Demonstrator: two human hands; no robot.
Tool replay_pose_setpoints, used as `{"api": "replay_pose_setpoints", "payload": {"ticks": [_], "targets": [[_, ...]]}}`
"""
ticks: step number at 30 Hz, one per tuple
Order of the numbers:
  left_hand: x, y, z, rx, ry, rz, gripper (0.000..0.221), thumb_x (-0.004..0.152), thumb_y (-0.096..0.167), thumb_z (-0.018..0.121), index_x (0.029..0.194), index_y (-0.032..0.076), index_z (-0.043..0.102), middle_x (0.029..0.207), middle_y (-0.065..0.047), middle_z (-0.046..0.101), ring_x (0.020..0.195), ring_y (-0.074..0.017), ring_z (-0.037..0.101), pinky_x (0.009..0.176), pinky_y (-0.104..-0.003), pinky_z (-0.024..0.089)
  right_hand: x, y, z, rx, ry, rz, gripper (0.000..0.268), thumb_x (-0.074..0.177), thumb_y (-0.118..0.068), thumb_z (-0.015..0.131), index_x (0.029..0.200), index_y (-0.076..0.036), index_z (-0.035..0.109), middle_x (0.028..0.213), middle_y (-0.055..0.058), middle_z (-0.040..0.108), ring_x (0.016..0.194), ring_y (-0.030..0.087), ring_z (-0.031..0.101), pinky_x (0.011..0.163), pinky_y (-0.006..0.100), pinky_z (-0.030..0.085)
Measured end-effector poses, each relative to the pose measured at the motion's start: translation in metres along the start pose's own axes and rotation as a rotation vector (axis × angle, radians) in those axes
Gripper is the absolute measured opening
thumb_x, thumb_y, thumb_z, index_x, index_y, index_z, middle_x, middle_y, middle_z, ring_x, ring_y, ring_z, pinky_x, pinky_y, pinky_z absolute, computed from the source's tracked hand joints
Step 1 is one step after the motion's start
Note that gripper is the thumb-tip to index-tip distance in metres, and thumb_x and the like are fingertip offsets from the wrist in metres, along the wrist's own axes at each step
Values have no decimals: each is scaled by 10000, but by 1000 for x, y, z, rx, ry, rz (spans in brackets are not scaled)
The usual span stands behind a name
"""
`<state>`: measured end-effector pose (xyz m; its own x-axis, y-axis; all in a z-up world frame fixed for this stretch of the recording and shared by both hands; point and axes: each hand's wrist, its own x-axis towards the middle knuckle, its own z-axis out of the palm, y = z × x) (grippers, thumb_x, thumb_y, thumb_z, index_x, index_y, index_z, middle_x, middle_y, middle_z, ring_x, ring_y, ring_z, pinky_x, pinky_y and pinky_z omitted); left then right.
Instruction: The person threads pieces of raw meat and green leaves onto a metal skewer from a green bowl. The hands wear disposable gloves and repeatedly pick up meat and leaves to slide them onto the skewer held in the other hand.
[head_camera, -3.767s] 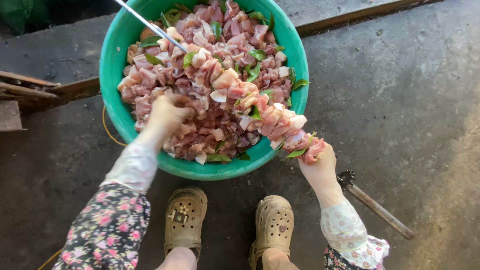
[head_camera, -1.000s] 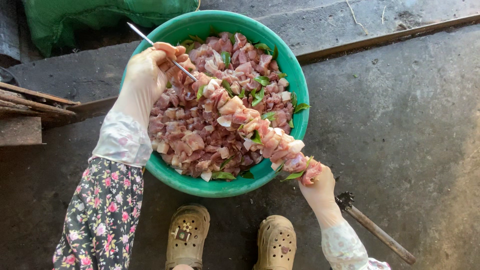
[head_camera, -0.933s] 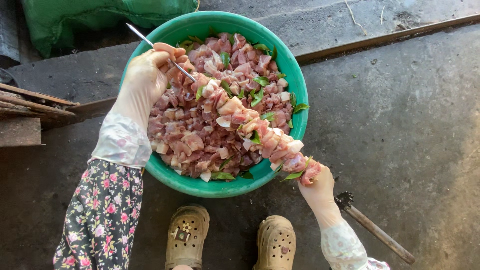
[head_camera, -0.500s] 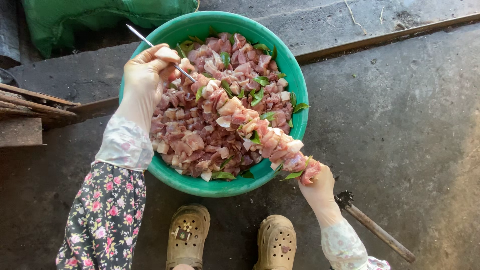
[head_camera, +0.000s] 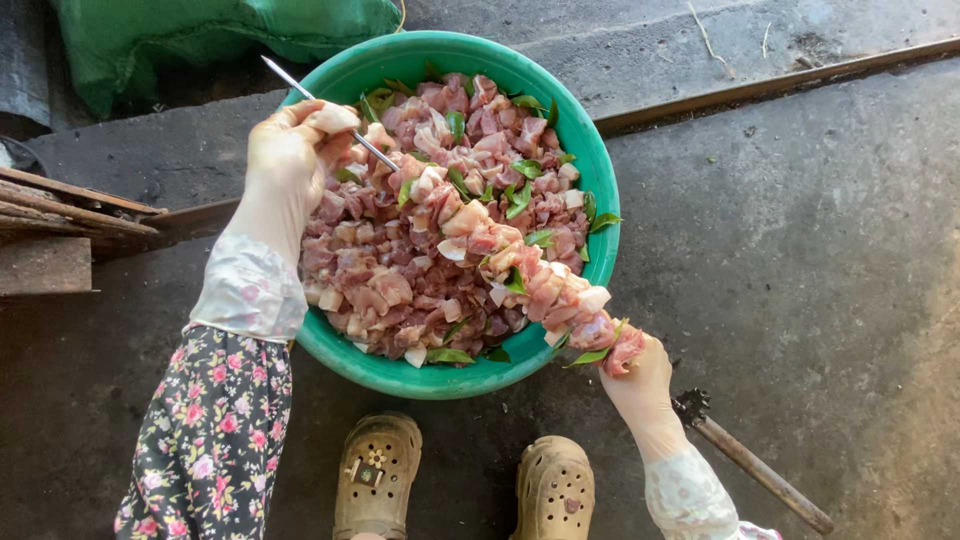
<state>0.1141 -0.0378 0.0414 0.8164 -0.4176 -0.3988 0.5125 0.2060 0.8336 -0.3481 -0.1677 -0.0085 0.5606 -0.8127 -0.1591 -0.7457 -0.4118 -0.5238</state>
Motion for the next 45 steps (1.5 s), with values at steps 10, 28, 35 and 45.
{"api": "replay_pose_setpoints", "payload": {"ticks": [10,28,35,45], "targets": [[-20,-8,3,404,-193,115,164,1043,94,546,1121,42,680,972,-76,777,743,-94,718,642,-201,580,0,1,1,8,7,-1,272,713,-176,842,958,-141,730,801,104,734,799,355,720,686,434,551],[9,-8,-14,173,-160,-38,167,1061,105,507,1082,28,653,1007,-164,744,876,-283,755,734,-380,593,-1,-1,2,-10,-4,25,269,700,-192,853,925,-122,724,783,116,730,785,366,718,680,443,550],[-6,-15,0,394,-155,89,171,1056,142,513,1044,32,643,872,-109,758,699,-209,732,604,-322,591,-1,-12,-2,10,13,32,239,726,-228,841,891,-111,713,790,123,732,808,373,716,685,444,552],[-47,-26,13,968,-199,505,208,1056,116,567,1084,-18,724,956,-125,750,805,-173,685,686,-319,517,0,-21,0,-56,-48,93,273,728,-243,804,993,-198,757,822,139,738,820,385,716,692,462,555]]}}
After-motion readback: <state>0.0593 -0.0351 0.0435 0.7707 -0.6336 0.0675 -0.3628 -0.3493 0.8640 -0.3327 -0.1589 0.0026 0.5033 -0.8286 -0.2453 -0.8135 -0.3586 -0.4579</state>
